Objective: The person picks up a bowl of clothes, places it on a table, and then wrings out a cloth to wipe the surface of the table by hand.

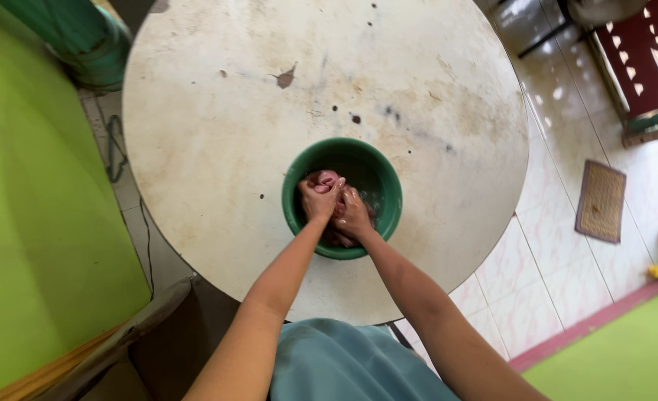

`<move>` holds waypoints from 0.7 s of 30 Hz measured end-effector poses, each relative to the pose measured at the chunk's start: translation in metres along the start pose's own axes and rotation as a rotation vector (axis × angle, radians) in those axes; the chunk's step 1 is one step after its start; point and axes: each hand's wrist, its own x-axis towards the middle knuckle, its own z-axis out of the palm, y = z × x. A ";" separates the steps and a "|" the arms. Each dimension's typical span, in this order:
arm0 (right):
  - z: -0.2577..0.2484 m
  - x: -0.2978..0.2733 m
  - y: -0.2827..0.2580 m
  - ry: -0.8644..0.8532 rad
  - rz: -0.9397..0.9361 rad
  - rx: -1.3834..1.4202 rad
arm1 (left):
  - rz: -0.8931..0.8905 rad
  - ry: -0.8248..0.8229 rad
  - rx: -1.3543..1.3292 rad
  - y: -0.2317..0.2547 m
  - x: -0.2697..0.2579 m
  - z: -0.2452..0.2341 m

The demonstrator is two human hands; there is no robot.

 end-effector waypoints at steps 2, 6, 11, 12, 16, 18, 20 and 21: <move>-0.007 -0.010 -0.007 0.074 -0.021 -0.060 | -0.032 0.139 -0.356 -0.015 -0.001 0.015; -0.033 -0.024 -0.018 0.118 0.045 0.057 | -0.203 -0.153 -1.065 -0.040 0.006 0.029; -0.051 -0.025 -0.020 0.143 -0.078 0.254 | -0.162 -0.584 -1.300 -0.014 0.014 0.009; -0.053 -0.026 -0.018 0.150 -0.083 0.253 | -0.155 -0.590 -1.299 -0.004 0.011 0.003; -0.060 -0.024 -0.013 0.003 0.148 0.178 | 0.228 -0.516 -0.922 0.035 -0.002 -0.014; -0.062 -0.019 -0.012 -0.029 0.220 0.211 | 0.430 -0.476 -0.773 0.050 -0.017 -0.020; -0.064 -0.011 -0.009 0.029 0.210 0.126 | 0.479 -0.414 -0.444 0.066 -0.034 -0.028; -0.065 -0.007 -0.004 0.034 0.210 0.128 | 0.483 -0.417 -0.442 0.074 -0.041 -0.034</move>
